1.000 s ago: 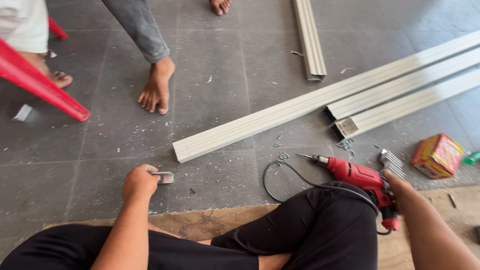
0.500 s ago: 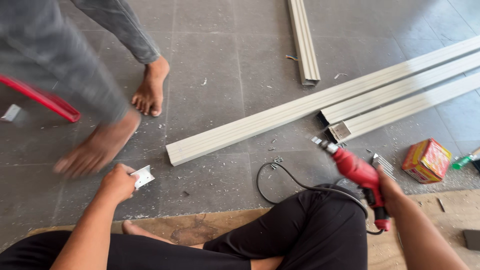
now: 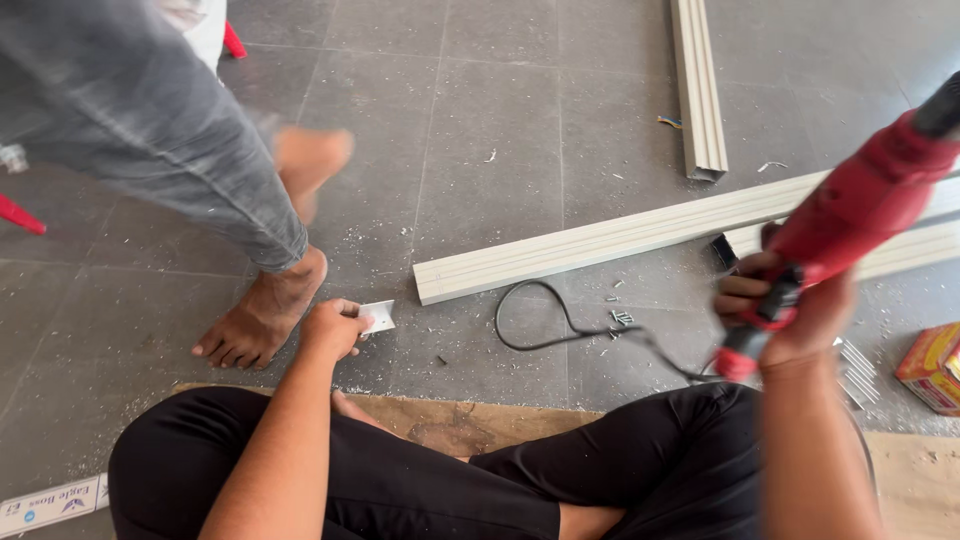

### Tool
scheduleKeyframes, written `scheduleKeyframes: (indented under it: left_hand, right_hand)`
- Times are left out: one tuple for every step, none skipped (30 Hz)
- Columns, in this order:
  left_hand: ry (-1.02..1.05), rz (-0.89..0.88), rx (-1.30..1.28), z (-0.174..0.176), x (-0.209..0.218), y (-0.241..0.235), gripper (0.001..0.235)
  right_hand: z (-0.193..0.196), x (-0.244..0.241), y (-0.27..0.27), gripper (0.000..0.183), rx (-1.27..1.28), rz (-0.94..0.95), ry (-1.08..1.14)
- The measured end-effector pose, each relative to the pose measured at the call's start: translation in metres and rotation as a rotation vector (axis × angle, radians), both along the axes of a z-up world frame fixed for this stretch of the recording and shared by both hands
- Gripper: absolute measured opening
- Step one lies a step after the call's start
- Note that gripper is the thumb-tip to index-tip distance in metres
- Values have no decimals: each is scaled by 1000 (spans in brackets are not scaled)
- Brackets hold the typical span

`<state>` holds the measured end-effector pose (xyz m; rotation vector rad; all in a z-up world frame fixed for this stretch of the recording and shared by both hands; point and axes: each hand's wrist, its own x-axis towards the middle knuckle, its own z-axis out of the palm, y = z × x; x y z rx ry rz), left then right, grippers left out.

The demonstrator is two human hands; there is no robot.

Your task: The person uses a red corded drill to attach metal brackets to long white aluminum profiles. They position the brackets, insert screws, and drive them in to secure the pieces together on the floor.

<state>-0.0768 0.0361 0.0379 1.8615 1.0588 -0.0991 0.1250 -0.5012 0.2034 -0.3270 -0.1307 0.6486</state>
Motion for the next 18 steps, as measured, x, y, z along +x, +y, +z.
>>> scheduleKeyframes:
  left_hand:
    - [20, 8, 12, -1, 0, 0, 26]
    - [39, 16, 24, -2, 1, 1, 26]
    - [-28, 44, 5, -4, 0, 3, 26]
    - [-95, 72, -14, -8, 1, 4, 25]
    - [-158, 98, -34, -13, 2, 6, 25]
    - [-208, 128, -115, -17, 5, 9, 28]
    - [-253, 157, -199, -22, 6, 10, 30]
    - [-298, 186, -282, -26, 5, 12, 33]
    - [-316, 198, -318, -29, 6, 13, 34]
    - [-333, 212, -353, -31, 8, 12, 35]
    - [-358, 225, -390, -31, 14, 11, 36]
    - [-357, 234, -426, -30, 18, 10, 35]
    - [-353, 246, -464, -28, 20, 8, 35]
    - [-350, 257, -502, -27, 22, 7, 34]
    - [-324, 271, -508, -26, 23, 4, 32]
    - [-299, 285, -514, -25, 24, 2, 31]
    - [-273, 298, -519, -25, 25, 1, 30]
    - [-245, 300, -507, -26, 27, 0, 29]
  right_hand:
    - [-8, -15, 23, 72, 34, -63, 6]
    - [-13, -27, 40, 72, 69, -126, 12]
    - [-20, -40, 56, 76, 92, -144, 0]
    - [-29, -52, 71, 80, 115, -162, -13]
    - [-36, -59, 82, 85, 136, -182, -21]
    - [-41, -61, 89, 87, 77, -172, -44]
    - [-46, -64, 93, 90, 14, -165, -62]
    - [-52, -65, 97, 93, -49, -156, -81]
    - [-57, -65, 101, 94, -82, -138, -72]
    - [-62, -66, 105, 96, -115, -120, -62]
    - [-65, -64, 108, 97, -148, -101, -61]
    - [-69, -63, 113, 96, -161, -99, -54]
    - [-73, -64, 119, 95, -177, -96, -45]
    - [-77, -63, 124, 94, -194, -92, -37]
    - [-80, -64, 128, 93, -197, -75, -14]
    - [-83, -64, 133, 93, -201, -57, 10]
    - [-86, -63, 137, 92, -204, -41, 33]
    - [-88, -63, 141, 91, -220, -29, 35]
